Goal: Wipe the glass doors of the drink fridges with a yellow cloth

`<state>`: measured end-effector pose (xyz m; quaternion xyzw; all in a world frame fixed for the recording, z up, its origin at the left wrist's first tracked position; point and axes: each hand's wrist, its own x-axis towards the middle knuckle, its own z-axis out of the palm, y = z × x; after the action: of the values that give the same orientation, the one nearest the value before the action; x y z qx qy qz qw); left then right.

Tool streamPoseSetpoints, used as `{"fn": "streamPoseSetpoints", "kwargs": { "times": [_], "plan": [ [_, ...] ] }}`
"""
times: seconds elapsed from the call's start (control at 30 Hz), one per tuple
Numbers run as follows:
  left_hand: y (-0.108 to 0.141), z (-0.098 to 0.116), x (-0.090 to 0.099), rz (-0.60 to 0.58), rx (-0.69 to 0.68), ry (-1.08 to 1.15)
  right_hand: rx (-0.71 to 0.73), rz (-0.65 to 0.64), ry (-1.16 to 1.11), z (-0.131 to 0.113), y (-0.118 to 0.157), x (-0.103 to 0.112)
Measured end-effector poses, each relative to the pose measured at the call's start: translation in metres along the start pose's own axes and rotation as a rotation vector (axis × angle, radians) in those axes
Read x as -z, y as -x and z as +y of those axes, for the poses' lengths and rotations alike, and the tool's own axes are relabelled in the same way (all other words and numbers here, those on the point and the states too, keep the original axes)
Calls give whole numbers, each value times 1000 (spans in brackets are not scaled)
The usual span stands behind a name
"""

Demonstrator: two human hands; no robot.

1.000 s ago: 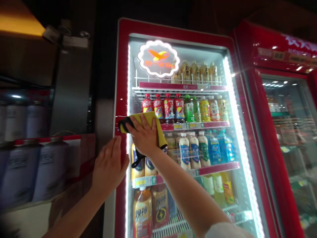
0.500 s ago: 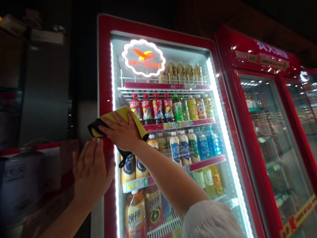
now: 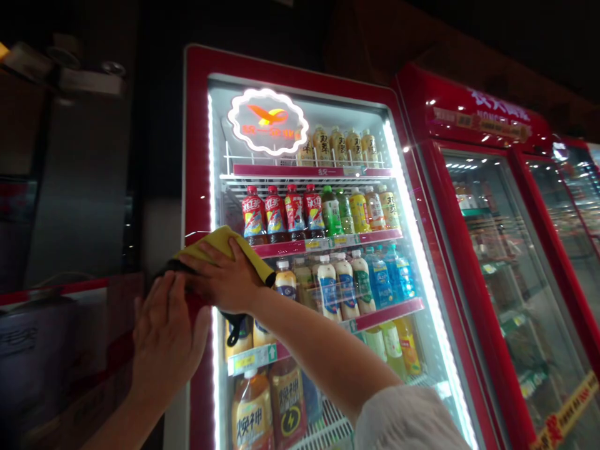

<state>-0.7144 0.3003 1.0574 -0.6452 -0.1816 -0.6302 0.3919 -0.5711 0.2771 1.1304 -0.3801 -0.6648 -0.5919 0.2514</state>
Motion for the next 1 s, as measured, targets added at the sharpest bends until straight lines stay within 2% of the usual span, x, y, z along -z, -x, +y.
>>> {"fn": "streamPoseSetpoints", "kwargs": {
  "times": [0.07, 0.13, 0.2, 0.3, 0.37, 0.43, 0.5, 0.57, 0.67, 0.77, 0.83, 0.9, 1.0],
  "plan": [
    [0, 0, 0, -6, 3, 0, 109, -33, 3, -7, 13, -3],
    [-2, 1, -1, -18, -3, -1, 149, -45, 17, -6, 16, -3],
    [-6, 2, 0, -33, -20, -4, 88, -20, 24, 5, 9, -1],
    [-15, 1, 1, -42, -65, -6, -126, 59, 16, 27, -1, 4],
    [-20, -3, 3, -36, -92, -1, -260, 107, 6, 34, 7, 6],
    [-24, -8, 5, -27, -103, 3, -347, 136, -4, 30, 26, 5],
    [-27, -13, 6, -20, -108, 0, -344, 137, -11, 19, 47, 2],
    [-34, -17, 5, -16, -118, -5, -257, 118, -14, 9, 57, -1],
    [-52, -18, -3, -23, -123, 5, -168, 96, -7, 17, 41, -1],
    [-75, -14, -16, -27, -98, 41, -250, 108, 21, 48, 12, 9],
    [-85, -13, -24, -37, -94, 68, -343, 122, 43, 69, 7, 16],
    [-87, -15, -30, -57, -99, 81, -442, 128, 60, 79, 20, 19],
    [-80, -20, -36, -89, -108, 73, -525, 118, 79, 68, 54, 16]
  ]
}}
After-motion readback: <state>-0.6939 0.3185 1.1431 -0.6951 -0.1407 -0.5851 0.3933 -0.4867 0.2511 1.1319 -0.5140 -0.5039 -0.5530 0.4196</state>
